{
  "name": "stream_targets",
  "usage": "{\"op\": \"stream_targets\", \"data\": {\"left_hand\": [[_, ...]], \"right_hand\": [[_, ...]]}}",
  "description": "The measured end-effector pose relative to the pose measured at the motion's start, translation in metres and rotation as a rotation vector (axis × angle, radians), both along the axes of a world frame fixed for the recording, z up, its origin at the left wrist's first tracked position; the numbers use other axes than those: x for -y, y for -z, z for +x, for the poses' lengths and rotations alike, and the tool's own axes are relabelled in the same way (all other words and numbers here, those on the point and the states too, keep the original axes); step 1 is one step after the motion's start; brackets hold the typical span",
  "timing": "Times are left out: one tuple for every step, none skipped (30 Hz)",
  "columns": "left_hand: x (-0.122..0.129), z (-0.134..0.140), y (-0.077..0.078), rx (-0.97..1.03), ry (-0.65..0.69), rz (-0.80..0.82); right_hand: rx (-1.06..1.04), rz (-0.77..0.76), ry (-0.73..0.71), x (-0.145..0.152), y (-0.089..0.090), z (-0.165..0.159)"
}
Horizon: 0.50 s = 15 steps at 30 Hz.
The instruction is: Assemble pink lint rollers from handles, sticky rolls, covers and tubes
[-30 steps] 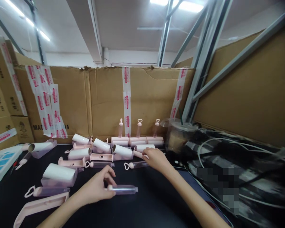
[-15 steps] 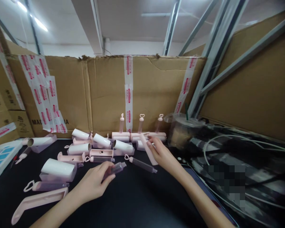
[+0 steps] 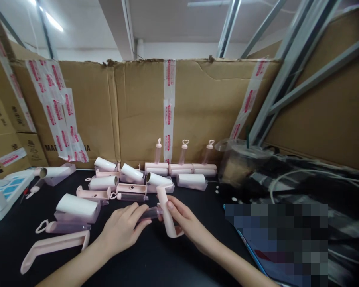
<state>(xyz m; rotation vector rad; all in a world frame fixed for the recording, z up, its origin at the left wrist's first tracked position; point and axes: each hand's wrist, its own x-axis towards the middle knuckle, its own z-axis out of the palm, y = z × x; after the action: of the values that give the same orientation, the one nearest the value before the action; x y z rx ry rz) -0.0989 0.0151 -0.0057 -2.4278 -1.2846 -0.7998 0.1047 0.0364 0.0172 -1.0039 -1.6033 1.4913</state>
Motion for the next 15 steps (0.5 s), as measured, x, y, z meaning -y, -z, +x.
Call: {"op": "stream_targets", "data": {"left_hand": [[0.000,0.000,0.001,-0.028,-0.008,0.042],[0.000,0.000,0.003,-0.055,-0.016,0.074],[0.001,0.000,0.004,-0.079,-0.024,0.092],[0.002,0.001,0.005,-0.097,-0.030,0.092],[0.003,0.001,0.005,-0.108,-0.034,0.072],[0.004,0.002,0.006,-0.109,-0.035,0.032],[0.005,0.003,0.006,-0.096,-0.034,-0.023],[0.006,0.004,0.006,-0.067,-0.031,-0.089],[0.007,0.004,0.006,-0.026,-0.028,-0.162],[0.008,0.005,0.005,0.026,-0.024,-0.240],[0.009,0.005,0.003,0.082,-0.019,-0.319],[0.009,0.006,0.002,0.137,-0.012,-0.399],[0.009,0.006,0.000,0.188,-0.003,-0.476],[0.009,0.006,-0.002,0.239,0.011,-0.551],[0.008,0.007,-0.004,0.296,0.034,-0.626]], "right_hand": [[0.003,0.012,-0.011,-0.001,0.000,0.001],[0.008,0.029,-0.014,-0.001,0.001,0.001],[0.014,0.050,-0.011,-0.002,0.002,0.001],[0.020,0.076,-0.005,-0.002,0.004,0.001],[0.030,0.107,-0.002,-0.002,0.006,0.001],[0.044,0.143,0.000,-0.003,0.009,0.001],[0.064,0.184,0.003,-0.003,0.012,0.001],[0.091,0.230,0.006,-0.004,0.015,0.002],[0.121,0.280,0.007,-0.005,0.017,0.002],[0.153,0.333,0.005,-0.006,0.019,0.003],[0.184,0.385,-0.001,-0.007,0.020,0.005],[0.213,0.429,-0.015,-0.008,0.020,0.006],[0.240,0.462,-0.037,-0.009,0.020,0.007],[0.268,0.487,-0.065,-0.009,0.018,0.009],[0.294,0.505,-0.095,-0.009,0.016,0.010]]}}
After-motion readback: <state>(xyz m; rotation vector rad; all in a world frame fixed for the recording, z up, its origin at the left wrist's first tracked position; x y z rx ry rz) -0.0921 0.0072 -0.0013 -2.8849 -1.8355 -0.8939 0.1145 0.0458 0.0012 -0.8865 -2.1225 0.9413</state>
